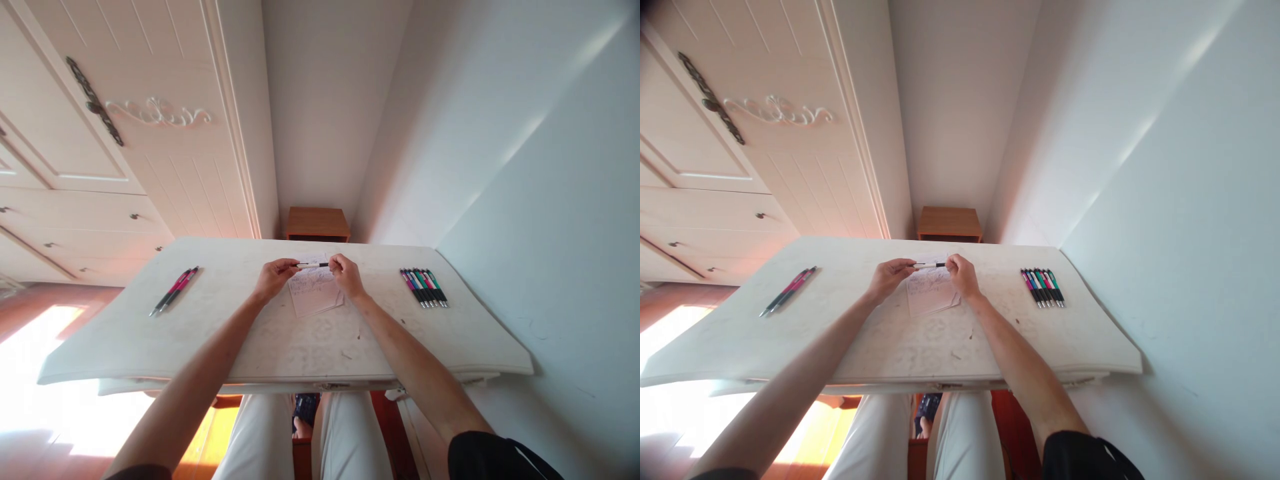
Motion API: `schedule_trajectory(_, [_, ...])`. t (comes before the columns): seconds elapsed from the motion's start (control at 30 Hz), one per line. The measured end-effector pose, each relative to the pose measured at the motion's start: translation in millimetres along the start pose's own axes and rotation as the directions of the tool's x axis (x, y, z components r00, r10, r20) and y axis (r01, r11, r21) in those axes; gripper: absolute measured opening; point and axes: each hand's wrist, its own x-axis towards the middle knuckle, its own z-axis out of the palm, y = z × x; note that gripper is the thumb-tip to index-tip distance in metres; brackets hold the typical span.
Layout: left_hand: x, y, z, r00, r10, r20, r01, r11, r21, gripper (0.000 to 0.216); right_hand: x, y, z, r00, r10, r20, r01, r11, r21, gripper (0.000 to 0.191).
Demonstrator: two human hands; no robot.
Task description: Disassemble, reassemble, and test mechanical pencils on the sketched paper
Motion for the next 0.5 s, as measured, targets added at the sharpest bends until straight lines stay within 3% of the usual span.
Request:
schedule_trajectory(0.13, [0.6,-1.0,-1.1,0.997,0.044,-0.060,-0.039,0.996,0.084,0.032,-0.2,-2.7,-0.4,1.000,-0.010,0.017,0.011,1.000,-0.027,0.014])
schedule_trajectory(0.3, [-0.3,4.0,-0.8,0.996,0.071,-0.057,-0.065,0.993,0.098,0.025,0.6,-0.8,0.3,0.998,0.030,0.055,-0.028,0.999,-0.046,0.015])
schedule_trajectory(0.5, [-0.1,6.1,0.2,0.993,0.069,-0.094,-0.064,0.996,0.055,0.024,0.9,-0.1,3.2,0.979,0.168,0.112,-0.168,0.986,-0.005,0.039])
